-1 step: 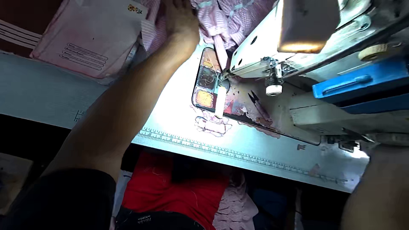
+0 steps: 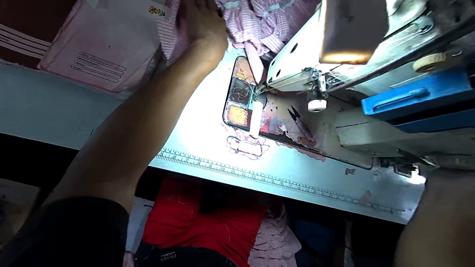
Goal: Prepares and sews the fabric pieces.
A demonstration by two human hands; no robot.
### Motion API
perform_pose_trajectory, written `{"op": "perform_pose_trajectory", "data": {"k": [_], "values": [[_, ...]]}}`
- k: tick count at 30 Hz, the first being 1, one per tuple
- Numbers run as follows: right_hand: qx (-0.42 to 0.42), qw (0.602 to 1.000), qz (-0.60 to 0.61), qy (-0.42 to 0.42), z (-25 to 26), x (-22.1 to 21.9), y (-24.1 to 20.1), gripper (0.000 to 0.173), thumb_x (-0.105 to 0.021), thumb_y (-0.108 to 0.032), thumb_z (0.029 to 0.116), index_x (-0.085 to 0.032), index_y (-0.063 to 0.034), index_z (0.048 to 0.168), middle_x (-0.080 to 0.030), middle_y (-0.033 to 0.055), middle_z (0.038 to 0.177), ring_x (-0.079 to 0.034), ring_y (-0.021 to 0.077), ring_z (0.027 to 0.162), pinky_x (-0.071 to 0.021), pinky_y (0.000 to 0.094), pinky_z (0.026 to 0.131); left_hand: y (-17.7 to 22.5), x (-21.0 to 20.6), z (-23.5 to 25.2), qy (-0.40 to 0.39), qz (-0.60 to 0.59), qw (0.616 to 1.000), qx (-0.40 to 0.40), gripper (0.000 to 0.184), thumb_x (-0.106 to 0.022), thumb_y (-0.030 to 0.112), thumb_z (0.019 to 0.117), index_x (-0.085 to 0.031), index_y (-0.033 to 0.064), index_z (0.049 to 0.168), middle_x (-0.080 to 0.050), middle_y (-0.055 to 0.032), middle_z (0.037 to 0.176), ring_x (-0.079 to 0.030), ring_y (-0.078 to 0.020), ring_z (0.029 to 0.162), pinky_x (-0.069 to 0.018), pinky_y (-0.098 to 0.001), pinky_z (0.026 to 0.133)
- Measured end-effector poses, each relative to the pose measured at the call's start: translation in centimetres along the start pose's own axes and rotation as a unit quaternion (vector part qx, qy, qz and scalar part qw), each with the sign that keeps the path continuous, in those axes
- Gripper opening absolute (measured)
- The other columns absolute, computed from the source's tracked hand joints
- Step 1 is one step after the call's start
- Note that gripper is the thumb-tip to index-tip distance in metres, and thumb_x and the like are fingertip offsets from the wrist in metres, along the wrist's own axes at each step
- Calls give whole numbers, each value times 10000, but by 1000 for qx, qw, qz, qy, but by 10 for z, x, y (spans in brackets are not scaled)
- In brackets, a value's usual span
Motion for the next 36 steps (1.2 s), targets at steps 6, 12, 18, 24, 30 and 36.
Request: {"op": "perform_pose_trajectory", "data": {"k": [6, 12, 18, 24, 30, 36], "values": [[72, 992, -105, -15, -188, -78, -91, 416, -438, -146, 1076, -419, 147, 1371, -586, 128, 1233, -607, 90, 1045, -530, 271, 916, -44, 1, -55, 222, -50, 945, -236, 192, -563, 51, 960, -673, 25, 1115, -638, -229, 1200, -538, -473, 1225, -381, -644, 1029], [271, 822, -408, -291, -257, -182, -105, 438, -520, -347, 1066, -676, -12, 1303, -653, 272, 1189, -605, 451, 1125, -472, 556, 992, -65, -27, -56, 133, -141, 919, -342, 589, -447, 66, 963, -533, 254, 1515, -669, -44, 1353, -586, -309, 1249, -406, -500, 1074], [227, 857, -329, -325, -276, -190, -133, 363, -398, -135, 1061, -567, 90, 1290, -679, 168, 1044, -670, 186, 901, -561, 331, 807, -72, -20, -50, 148, -165, 909, -354, 344, -480, 183, 975, -744, 248, 1185, -656, -124, 998, -627, -321, 994, -398, -537, 911], [-193, 833, 98, -510, -336, -265, -184, 375, -314, -200, 1075, -578, -93, 1320, -537, -47, 800, -449, 25, 583, -406, 190, 523, -78, -11, -52, 160, -177, 905, -352, 282, -502, 207, 954, -769, 213, 1045, -653, -81, 955, -596, -297, 1001, -357, -516, 926], [95, 871, -211, -434, -337, -310, -198, 326, -460, -354, 1096, -652, -102, 1173, -633, 8, 802, -603, 91, 649, -513, 290, 597, -85, -6, -54, 164, -179, 902, -356, 270, -506, 211, 932, -704, 151, 758, -626, -65, 767, -567, -336, 1013, -331, -523, 939], [283, 834, -314, -354, -339, -337, -186, 306, -505, -270, 1085, -671, -13, 1106, -675, 104, 819, -670, 221, 705, -551, 400, 634, -86, -5, -55, 140, -189, 903, -361, 263, -519, 209, 926, -699, 171, 739, -619, -40, 753, -570, -308, 1008, -316, -510, 949]]}}
Point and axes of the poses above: each hand's wrist, its own z-axis towards the middle knuckle, its own x-axis out of the back of the hand, y = z × x, the point moved 1 cm from there along z, towards the middle knuckle
